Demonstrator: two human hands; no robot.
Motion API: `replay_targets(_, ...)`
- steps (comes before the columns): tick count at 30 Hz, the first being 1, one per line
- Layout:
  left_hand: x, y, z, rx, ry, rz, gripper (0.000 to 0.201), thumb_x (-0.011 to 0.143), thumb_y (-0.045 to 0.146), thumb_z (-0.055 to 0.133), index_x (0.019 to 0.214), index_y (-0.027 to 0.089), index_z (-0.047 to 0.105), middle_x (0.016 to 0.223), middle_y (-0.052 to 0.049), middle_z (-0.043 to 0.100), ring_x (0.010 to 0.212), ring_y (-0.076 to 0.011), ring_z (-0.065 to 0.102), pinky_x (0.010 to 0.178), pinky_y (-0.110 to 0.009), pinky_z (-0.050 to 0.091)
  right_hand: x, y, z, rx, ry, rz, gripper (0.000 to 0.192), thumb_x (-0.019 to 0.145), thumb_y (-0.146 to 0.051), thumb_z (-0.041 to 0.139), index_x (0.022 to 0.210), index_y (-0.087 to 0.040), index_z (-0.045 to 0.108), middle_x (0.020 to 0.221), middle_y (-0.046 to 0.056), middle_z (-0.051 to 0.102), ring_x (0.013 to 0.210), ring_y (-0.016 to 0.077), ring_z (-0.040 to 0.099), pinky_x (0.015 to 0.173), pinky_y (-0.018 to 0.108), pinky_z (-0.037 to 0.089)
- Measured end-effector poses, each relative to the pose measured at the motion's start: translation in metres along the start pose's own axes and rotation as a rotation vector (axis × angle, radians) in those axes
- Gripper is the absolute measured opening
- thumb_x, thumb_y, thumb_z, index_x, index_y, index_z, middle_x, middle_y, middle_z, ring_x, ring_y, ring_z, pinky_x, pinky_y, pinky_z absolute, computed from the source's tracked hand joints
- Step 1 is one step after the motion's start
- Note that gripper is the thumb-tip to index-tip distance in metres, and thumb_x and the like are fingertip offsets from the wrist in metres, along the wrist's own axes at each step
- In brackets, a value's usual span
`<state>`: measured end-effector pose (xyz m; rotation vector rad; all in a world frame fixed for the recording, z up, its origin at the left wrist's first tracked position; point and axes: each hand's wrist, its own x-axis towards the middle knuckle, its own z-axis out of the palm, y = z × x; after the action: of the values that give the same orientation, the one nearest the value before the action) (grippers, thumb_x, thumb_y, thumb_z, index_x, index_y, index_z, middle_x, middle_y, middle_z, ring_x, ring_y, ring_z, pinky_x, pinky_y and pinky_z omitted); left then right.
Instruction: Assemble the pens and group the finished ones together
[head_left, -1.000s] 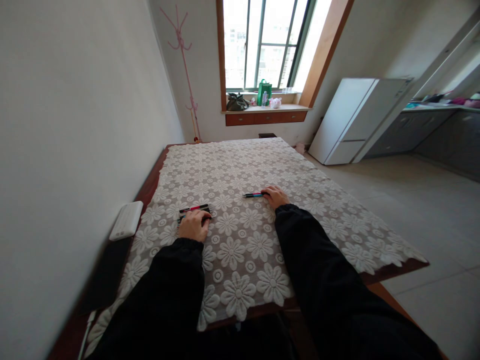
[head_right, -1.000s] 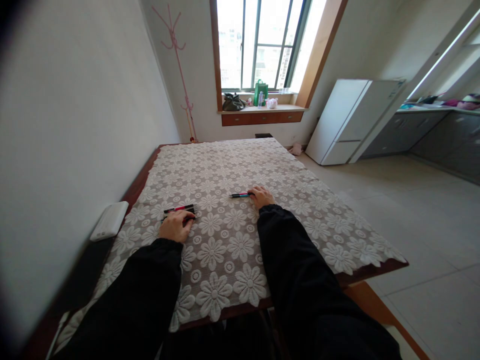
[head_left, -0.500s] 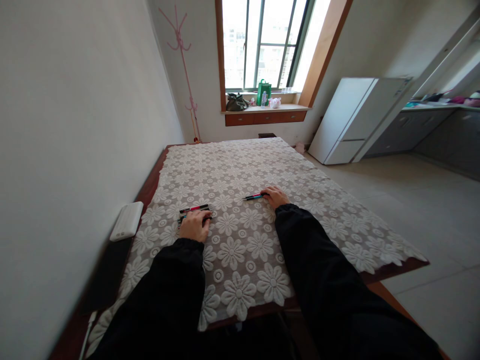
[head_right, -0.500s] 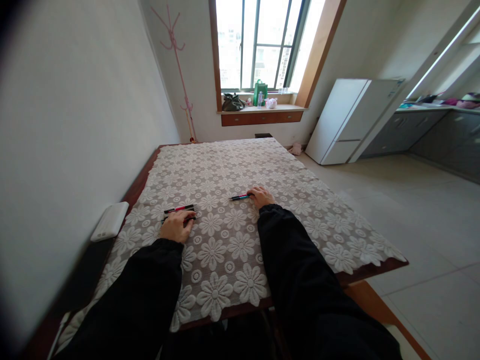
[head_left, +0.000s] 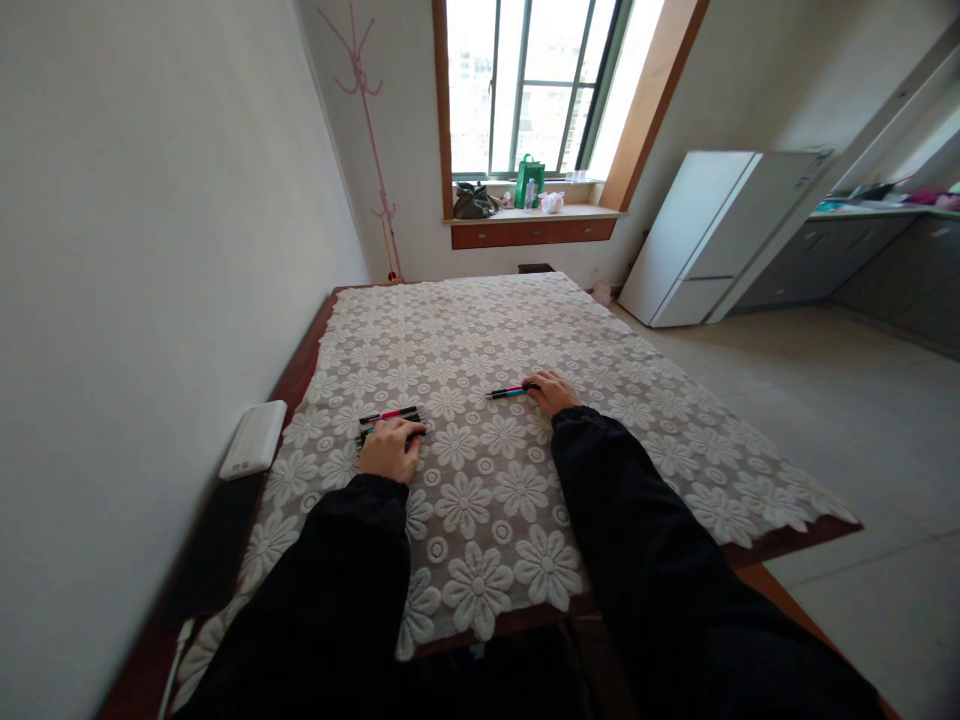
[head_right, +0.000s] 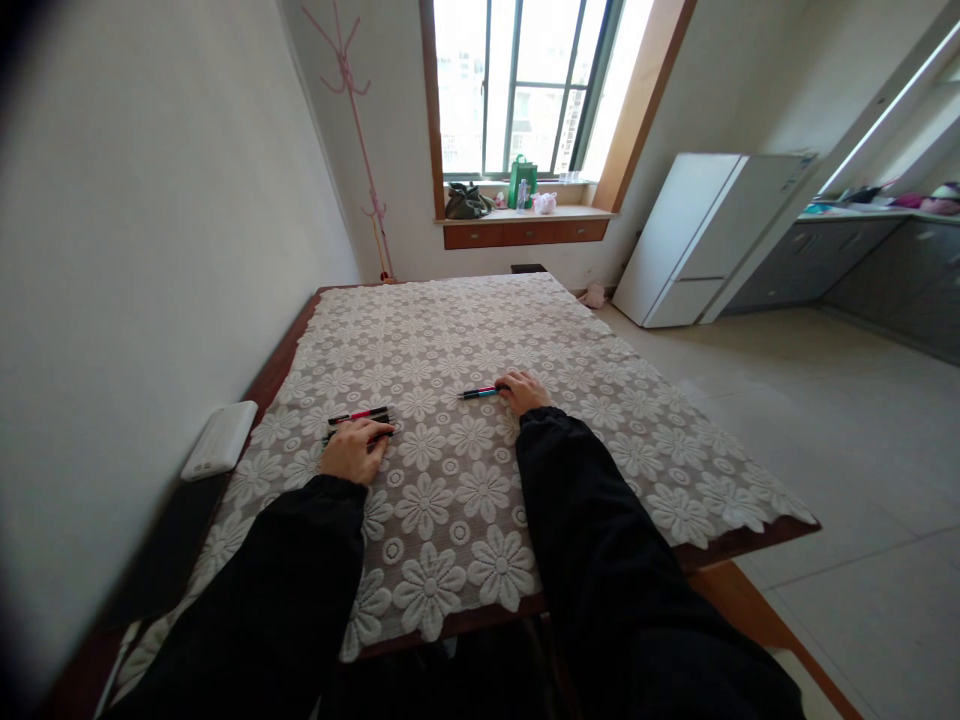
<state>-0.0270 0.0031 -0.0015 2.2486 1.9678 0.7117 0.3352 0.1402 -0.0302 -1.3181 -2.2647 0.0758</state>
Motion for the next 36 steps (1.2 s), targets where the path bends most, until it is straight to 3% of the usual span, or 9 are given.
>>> replay_targets(14, -0.001, 0.005, -0.002, -0.004, 0.034, -0.017, 0.027, 0.088, 0.027, 0.058, 0.106, 0.027, 0.077, 0.104, -0.003, 0.077, 0.099, -0.0287, 0.06, 0.09, -0.04, 0.049, -0.001, 0.002, 0.002, 0.003, 0.014, 0.004, 0.023, 0.092, -0.016, 0.06, 0.107, -0.027, 0.073, 0.109, 0.005, 0.069, 0.107, 0.0246, 0.06, 0.098, 0.04, 0.05)
replay_targets(31, -0.002, 0.017, -0.017, -0.095, 0.193, 0.003, 0.027, 0.09, 0.031, 0.056, 0.109, 0.025, 0.075, 0.109, -0.003, 0.076, 0.105, -0.0267, 0.063, 0.099, -0.039, 0.047, -0.002, 0.006, 0.005, 0.019, 0.011, 0.009, 0.025, 0.089, -0.016, 0.061, 0.111, -0.025, 0.07, 0.111, 0.006, 0.069, 0.109, 0.0249, 0.061, 0.099, 0.042, 0.05)
replay_targets(36, -0.002, 0.019, -0.018, -0.175, 0.226, 0.004, 0.028, 0.09, 0.03, 0.055, 0.11, 0.023, 0.073, 0.108, -0.005, 0.074, 0.101, -0.0246, 0.064, 0.095, -0.036, 0.05, -0.002, 0.001, 0.0, 0.092, 0.082, 0.038, 0.034, 0.084, -0.02, 0.066, 0.118, -0.023, 0.066, 0.123, 0.009, 0.065, 0.117, 0.0282, 0.059, 0.104, 0.046, 0.048)
